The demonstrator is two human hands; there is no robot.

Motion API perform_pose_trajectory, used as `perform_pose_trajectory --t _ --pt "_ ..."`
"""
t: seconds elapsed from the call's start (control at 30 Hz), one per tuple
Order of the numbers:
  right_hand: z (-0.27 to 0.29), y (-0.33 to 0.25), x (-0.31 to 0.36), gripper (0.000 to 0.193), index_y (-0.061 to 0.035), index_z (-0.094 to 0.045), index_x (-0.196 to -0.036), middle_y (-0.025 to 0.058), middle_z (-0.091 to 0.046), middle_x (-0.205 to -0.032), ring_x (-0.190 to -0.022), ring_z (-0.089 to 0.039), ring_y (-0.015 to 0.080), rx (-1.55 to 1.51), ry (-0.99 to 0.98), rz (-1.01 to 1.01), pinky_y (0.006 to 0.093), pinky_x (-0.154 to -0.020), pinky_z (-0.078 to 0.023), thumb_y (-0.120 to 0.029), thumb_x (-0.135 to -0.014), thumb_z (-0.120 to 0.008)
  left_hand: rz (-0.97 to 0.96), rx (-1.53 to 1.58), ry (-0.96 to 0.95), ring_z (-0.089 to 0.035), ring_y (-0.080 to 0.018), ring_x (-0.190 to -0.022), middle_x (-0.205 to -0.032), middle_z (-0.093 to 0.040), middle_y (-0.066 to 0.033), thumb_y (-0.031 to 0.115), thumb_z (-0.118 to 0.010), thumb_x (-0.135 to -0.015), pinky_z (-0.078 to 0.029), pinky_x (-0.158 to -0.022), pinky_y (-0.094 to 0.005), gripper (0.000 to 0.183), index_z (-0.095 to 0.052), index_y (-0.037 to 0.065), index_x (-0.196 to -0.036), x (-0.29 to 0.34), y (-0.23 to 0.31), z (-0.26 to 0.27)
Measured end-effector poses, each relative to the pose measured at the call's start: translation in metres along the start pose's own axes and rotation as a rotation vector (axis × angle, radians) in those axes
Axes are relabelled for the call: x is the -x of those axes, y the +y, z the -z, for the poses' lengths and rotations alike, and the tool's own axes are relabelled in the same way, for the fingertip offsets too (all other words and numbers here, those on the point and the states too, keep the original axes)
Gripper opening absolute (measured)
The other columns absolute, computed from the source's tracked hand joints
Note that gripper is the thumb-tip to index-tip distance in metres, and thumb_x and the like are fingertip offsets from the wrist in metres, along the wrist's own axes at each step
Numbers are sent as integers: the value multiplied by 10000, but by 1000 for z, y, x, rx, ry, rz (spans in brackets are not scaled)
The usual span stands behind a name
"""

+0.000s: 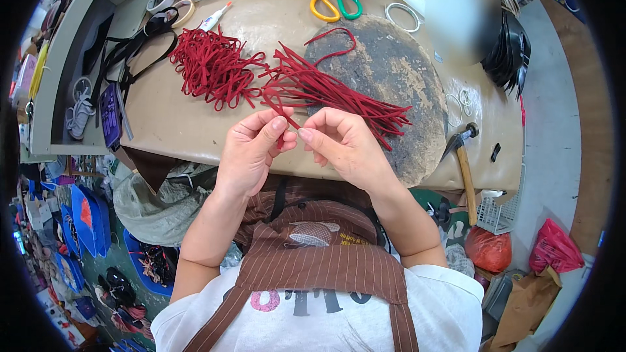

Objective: Knotting or grouping red laces at a manufacturing workbench.

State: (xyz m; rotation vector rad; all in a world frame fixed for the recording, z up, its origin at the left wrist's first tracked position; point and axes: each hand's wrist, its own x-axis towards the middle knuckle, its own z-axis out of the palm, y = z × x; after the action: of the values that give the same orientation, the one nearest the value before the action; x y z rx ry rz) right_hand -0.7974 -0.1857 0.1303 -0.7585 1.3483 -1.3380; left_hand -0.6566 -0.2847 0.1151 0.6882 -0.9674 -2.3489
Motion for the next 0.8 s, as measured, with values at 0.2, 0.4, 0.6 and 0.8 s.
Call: perform_pose_trajectory --t 0.2,0.4,0.6,0.8 --pt "7 10 5 133 6 -643 -918 46 -604 -736 -593 -545 116 415 128 247 254 -547 -437 -94 -833 -623 -618 -650 203 -587 -150 -666 -759 -606 -26 49 -607 -831 -481 -694 -266 111 -617 10 -934 -7 14 9" --pt "3 -35 5 90 -16 -637 -831 140 -594 -757 -686 -586 308 1016 15 407 368 -616 -470 -62 -756 -617 -337 -1125 -22 -621 -108 -690 -748 -649 -102 16 -604 -805 -494 -613 -250 106 -632 -32 -895 -9 12 -10" --pt "5 -41 -7 64 -17 -619 -773 123 -582 -719 -688 -589 308 1158 -67 479 379 -611 -475 -49 -717 -621 -36 -999 -135 -608 -72 -681 -751 -667 -63 21 -595 -828 -497 -621 -236 158 -649 -50 -959 -7 17 3" --pt "1 -39 -13 88 -4 -629 -786 121 -598 -727 -670 -601 287 1139 -123 427 343 -603 -486 -19 -699 -634 -64 -1028 -145 -612 -187 -568 -664 -636 -156 74 -612 -796 -471 -567 -299 151 -669 -10 -907 -2 14 2"
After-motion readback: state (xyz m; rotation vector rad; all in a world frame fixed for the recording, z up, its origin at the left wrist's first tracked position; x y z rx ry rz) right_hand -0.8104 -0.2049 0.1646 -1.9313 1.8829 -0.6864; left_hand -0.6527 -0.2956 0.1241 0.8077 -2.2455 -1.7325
